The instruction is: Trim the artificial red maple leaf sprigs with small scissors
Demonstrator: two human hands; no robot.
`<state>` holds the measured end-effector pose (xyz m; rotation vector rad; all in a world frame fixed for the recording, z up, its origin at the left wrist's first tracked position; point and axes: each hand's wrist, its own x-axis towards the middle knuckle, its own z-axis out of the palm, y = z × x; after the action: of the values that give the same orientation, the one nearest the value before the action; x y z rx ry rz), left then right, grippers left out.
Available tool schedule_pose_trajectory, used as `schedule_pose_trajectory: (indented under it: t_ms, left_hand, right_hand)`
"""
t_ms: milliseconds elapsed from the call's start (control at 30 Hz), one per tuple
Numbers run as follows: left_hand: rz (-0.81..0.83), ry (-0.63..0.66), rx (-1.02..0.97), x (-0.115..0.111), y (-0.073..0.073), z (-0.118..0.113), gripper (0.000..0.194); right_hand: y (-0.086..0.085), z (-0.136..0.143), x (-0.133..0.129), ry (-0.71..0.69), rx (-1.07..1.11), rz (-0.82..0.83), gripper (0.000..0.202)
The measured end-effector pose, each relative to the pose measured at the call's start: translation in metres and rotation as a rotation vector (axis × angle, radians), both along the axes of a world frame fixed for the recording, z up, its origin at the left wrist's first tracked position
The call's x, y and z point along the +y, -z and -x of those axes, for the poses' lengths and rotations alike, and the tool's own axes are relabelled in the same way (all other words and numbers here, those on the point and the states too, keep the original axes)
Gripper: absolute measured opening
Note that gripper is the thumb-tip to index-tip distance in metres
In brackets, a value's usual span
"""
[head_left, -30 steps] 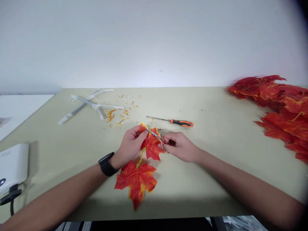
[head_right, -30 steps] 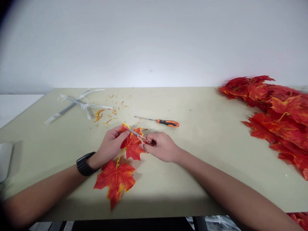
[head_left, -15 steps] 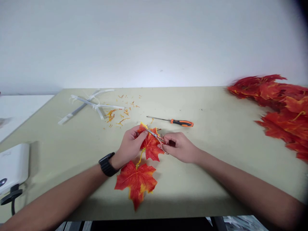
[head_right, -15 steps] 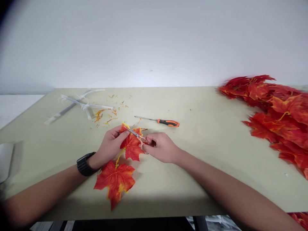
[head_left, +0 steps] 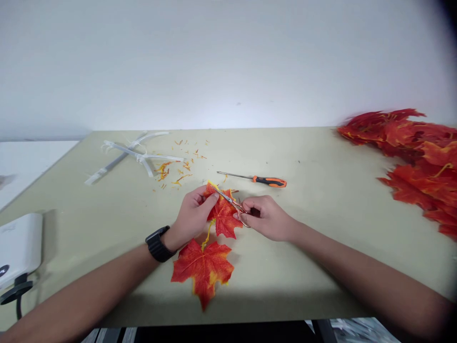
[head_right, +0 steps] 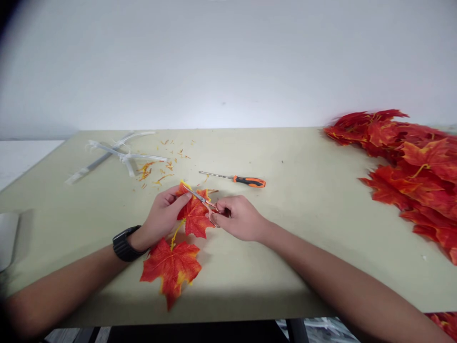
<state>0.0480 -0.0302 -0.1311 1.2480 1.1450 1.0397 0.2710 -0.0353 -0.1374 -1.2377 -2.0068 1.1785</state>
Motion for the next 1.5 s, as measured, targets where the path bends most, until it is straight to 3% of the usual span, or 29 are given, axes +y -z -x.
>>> schedule_pose_trajectory:
  t_ms: [167, 933, 1500]
  left_hand:
    - [-0.009, 0.012, -0.019, -0.0007, -0.001, -0.0005, 0.024]
    - [0.0, 0.016, -0.08, -0.0044, -0.0014, -0.0009, 0.025]
    - [0.046, -0.066, -0.205, -0.0053, 0.0006, -0.0048, 0.032]
  right_hand:
    - [-0.0007, 0.0001, 0.0005, -0.002, -0.032, -0.086, 0.038]
    - [-0.0032, 0.0044, -0.0054, 0.0, 0.0, -0.018, 0.042]
    - [-0.0035, 0.0071, -0.007, -0.005, 0.007, -0.027, 0.043]
